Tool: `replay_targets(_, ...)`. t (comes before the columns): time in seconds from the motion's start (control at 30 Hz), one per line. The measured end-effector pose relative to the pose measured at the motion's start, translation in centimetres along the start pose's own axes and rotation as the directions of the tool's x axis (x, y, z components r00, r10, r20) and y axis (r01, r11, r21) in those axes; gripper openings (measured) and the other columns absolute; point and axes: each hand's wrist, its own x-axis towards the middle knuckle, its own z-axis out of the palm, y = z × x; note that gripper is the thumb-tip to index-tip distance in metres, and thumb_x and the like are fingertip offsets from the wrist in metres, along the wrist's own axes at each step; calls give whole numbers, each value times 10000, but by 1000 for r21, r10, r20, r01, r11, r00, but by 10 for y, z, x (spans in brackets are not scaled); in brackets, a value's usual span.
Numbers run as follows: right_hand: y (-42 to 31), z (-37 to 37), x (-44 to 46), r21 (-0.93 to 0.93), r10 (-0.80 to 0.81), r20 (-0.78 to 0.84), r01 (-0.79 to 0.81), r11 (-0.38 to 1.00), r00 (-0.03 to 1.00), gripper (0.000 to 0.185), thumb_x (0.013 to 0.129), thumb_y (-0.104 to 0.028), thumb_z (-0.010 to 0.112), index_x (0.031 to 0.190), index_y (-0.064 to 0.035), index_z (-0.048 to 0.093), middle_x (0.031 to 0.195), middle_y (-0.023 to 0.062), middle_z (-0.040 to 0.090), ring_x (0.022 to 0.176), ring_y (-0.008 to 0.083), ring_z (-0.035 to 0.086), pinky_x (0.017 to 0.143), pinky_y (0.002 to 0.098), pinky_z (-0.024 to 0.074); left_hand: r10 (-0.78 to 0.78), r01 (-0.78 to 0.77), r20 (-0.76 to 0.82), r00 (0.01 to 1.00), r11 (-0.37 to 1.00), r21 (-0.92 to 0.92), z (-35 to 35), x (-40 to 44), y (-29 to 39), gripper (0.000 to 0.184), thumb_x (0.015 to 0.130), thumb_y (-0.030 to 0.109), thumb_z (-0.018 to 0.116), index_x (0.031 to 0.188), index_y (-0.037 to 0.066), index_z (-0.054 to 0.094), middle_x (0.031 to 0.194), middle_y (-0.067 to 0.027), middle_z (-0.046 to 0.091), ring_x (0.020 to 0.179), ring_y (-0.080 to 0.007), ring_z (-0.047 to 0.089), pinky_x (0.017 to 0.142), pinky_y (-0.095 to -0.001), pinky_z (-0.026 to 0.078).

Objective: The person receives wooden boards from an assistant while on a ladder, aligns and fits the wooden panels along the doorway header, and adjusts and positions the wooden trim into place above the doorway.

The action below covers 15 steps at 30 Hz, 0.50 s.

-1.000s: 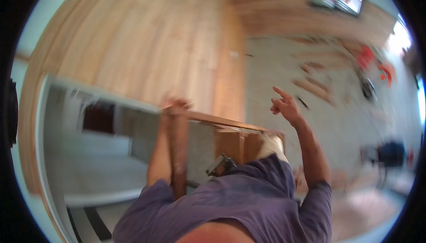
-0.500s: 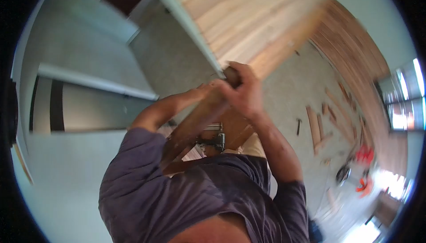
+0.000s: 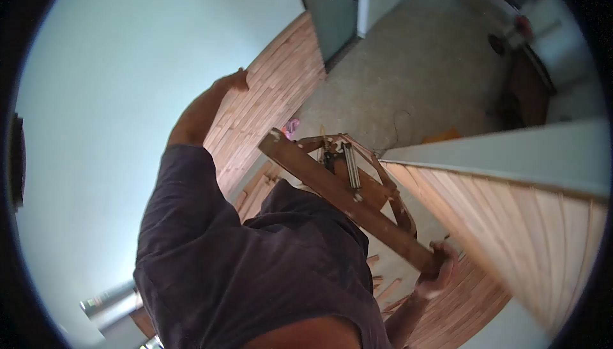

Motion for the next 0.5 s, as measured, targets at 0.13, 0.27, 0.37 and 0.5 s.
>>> replay_targets(0.13, 11, -17, -5, -133, 9, -40, -14, 991, 999, 507, 959, -437, 381, 1022, 26, 577, 920, 139, 598, 885, 281, 593, 794, 389, 490, -427, 434, 80, 901, 884, -172, 81, -101, -52, 711, 792, 142, 605, 1422, -48, 338, 1511, -260, 268, 1377, -419, 362, 1101, -503, 380)
replay_targets(0.27, 20, -33, -2, -361, -139, -51, 111, 926, 989, 570, 967, -482, 333, 1033, 38, 555, 842, 144, 586, 802, 287, 602, 729, 389, 504, -500, 541, 205, 841, 780, -314, 123, -133, -50, 682, 798, 90, 582, 1401, -97, 325, 1511, -254, 277, 1306, -415, 452, 1065, -502, 418)
replay_targets(0.37, 8, -8, -6, -343, -87, -246, -3, 939, 965, 612, 990, -494, 255, 1064, 41, 543, 847, 154, 587, 803, 288, 605, 723, 390, 516, -533, 534, 134, 836, 732, -423, 153, -124, -53, 687, 794, 96, 581, 1420, -48, 337, 1540, -241, 243, 1335, -403, 433, 1042, -501, 449)
replay_targets(0.5, 19, -7, -11, -341, -145, -365, 13, 940, 920, 652, 1006, -497, 171, 1105, 41, 527, 855, 156, 589, 800, 286, 605, 730, 386, 525, -501, 541, 205, 841, 766, -347, 153, -88, -53, 744, 763, 54, 687, 1421, -1, 343, 1593, -179, 141, 1238, -388, 526, 780, -403, 628)
